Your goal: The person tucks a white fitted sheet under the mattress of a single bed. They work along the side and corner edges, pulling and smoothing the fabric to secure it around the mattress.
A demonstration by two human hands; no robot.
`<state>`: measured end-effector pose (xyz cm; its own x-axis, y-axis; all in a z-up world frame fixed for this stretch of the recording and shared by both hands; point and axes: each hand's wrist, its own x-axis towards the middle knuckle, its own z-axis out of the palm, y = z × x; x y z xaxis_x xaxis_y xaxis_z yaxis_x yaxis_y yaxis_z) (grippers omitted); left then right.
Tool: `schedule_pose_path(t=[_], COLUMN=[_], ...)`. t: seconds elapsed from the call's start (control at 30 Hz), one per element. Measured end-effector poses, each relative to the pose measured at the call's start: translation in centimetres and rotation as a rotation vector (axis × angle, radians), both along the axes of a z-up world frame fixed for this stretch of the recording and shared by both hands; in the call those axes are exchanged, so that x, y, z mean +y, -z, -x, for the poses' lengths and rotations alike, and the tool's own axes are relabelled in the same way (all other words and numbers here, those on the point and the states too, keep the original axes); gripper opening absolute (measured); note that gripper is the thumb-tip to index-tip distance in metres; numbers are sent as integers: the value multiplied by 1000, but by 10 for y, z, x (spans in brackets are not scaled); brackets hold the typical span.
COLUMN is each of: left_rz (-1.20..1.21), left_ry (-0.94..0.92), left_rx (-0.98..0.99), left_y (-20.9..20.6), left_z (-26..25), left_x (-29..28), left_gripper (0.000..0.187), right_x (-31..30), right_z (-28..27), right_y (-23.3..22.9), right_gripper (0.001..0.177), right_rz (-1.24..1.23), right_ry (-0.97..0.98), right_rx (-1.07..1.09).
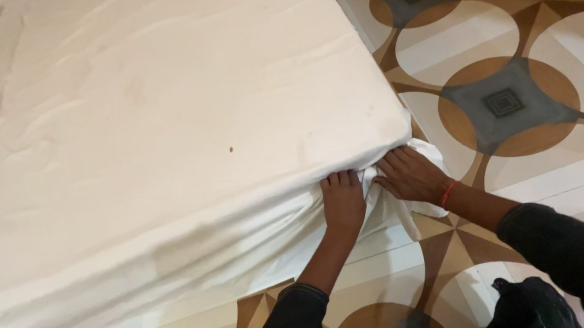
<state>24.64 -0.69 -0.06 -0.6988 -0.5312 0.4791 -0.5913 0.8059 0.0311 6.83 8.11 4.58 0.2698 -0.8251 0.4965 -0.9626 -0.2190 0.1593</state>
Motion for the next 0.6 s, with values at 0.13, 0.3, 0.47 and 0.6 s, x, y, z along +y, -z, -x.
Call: schedule_pose_path(t=[0.13, 0.3, 0.47, 0.6], left_rz=[17, -4, -292, -612], left_ry=[-114, -158, -50, 44], left_rx=[-60, 183, 494, 276], left_y=[14, 18, 79, 137], left_z=[20, 19, 14, 41], left_x=[2, 9, 97, 128], left_gripper=[23, 33, 60, 77], right_x=[-2, 2, 4, 3], right_z=[-2, -14, -24, -28], right_y=[8, 10, 16, 23], right_gripper=[38, 36, 34, 32], right_rz=[-47, 240, 207, 229], right_ry=[60, 66, 141, 144], right_rx=[29, -26, -107, -180])
